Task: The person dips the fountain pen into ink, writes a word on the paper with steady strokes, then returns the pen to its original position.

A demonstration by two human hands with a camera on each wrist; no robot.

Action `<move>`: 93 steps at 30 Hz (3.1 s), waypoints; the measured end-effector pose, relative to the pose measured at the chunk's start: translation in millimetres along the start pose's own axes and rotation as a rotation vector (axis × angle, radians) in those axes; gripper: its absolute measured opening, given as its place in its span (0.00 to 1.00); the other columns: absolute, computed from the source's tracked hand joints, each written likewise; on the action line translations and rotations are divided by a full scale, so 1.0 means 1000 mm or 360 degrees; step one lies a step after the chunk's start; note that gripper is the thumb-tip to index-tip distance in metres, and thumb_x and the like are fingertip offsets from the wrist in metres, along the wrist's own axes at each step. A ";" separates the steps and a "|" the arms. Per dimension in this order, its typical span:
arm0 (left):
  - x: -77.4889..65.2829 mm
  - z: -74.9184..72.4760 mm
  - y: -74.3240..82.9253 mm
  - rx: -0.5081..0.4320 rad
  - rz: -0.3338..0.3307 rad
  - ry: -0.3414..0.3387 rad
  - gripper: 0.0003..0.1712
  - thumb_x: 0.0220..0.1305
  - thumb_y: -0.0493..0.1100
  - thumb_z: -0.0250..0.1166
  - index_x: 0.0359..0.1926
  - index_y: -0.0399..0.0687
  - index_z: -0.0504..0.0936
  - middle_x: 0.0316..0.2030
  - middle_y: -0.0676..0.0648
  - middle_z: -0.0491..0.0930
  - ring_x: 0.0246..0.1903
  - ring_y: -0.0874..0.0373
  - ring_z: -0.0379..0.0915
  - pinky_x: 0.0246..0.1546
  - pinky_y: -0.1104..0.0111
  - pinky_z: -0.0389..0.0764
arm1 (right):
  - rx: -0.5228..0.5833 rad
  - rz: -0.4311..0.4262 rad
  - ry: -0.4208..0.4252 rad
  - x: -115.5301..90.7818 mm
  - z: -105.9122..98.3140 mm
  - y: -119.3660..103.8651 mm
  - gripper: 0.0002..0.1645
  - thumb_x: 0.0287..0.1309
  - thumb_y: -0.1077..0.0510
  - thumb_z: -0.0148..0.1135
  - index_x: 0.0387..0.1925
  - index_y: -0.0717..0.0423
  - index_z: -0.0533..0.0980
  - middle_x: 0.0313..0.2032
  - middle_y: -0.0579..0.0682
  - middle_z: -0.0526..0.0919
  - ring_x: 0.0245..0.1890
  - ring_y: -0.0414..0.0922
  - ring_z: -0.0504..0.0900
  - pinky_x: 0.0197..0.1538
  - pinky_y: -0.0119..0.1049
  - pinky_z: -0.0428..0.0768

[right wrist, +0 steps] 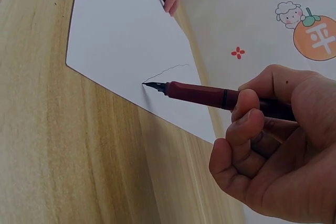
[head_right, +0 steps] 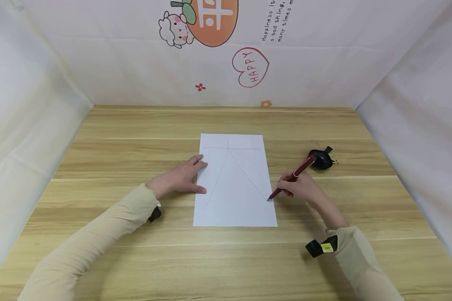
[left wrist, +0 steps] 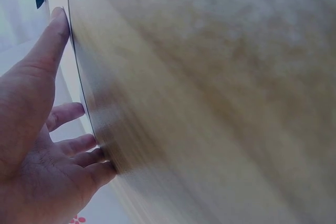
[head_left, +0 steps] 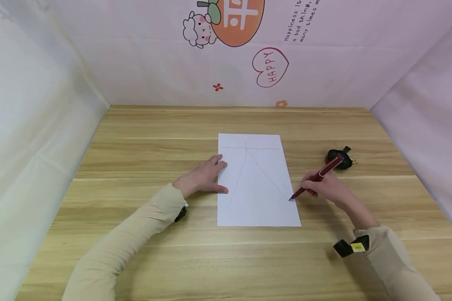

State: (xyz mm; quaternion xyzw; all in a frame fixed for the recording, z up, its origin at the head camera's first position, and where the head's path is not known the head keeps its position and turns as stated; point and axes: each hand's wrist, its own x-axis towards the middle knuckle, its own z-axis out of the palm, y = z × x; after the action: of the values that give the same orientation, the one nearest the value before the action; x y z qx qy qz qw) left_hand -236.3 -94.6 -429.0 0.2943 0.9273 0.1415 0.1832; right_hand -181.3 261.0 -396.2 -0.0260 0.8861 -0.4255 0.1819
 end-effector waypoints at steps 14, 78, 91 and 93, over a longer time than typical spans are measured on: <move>0.000 0.000 0.001 -0.0005 0.0003 -0.0011 0.51 0.53 0.62 0.67 0.69 0.41 0.57 0.73 0.38 0.44 0.72 0.44 0.46 0.69 0.55 0.58 | 0.0041 0.0006 0.0014 -0.007 -0.001 0.002 0.15 0.59 0.58 0.58 0.35 0.71 0.75 0.16 0.42 0.73 0.19 0.36 0.71 0.23 0.32 0.70; 0.000 0.003 0.016 -0.0075 -0.0032 0.0011 0.51 0.53 0.60 0.67 0.69 0.39 0.56 0.73 0.36 0.44 0.71 0.40 0.46 0.69 0.53 0.58 | -0.0285 -0.0418 0.0986 0.006 -0.057 0.041 0.20 0.57 0.63 0.60 0.52 0.66 0.73 0.40 0.71 0.82 0.27 0.14 0.69 0.30 0.11 0.69; -0.009 0.006 0.002 -0.0044 -0.0062 0.0021 0.51 0.53 0.60 0.67 0.69 0.40 0.56 0.72 0.36 0.45 0.70 0.40 0.48 0.68 0.51 0.59 | -0.0859 -0.0115 0.0794 0.047 -0.113 0.106 0.19 0.54 0.63 0.58 0.48 0.67 0.73 0.35 0.68 0.83 0.33 0.61 0.80 0.34 0.48 0.70; -0.010 0.007 0.002 -0.0045 -0.0068 0.0020 0.51 0.53 0.61 0.67 0.70 0.41 0.56 0.73 0.37 0.45 0.70 0.40 0.48 0.68 0.51 0.59 | -0.0880 -0.0141 0.0765 0.051 -0.112 0.110 0.18 0.52 0.64 0.57 0.47 0.67 0.74 0.33 0.67 0.83 0.31 0.59 0.80 0.32 0.46 0.70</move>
State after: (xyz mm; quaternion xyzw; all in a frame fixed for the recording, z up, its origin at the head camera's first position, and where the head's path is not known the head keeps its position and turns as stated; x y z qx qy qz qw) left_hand -224.3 -98.0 -432.1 0.2708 0.9324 0.1525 0.1845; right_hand -255.7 403.7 -431.7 -0.0120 0.9830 -0.1714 -0.0640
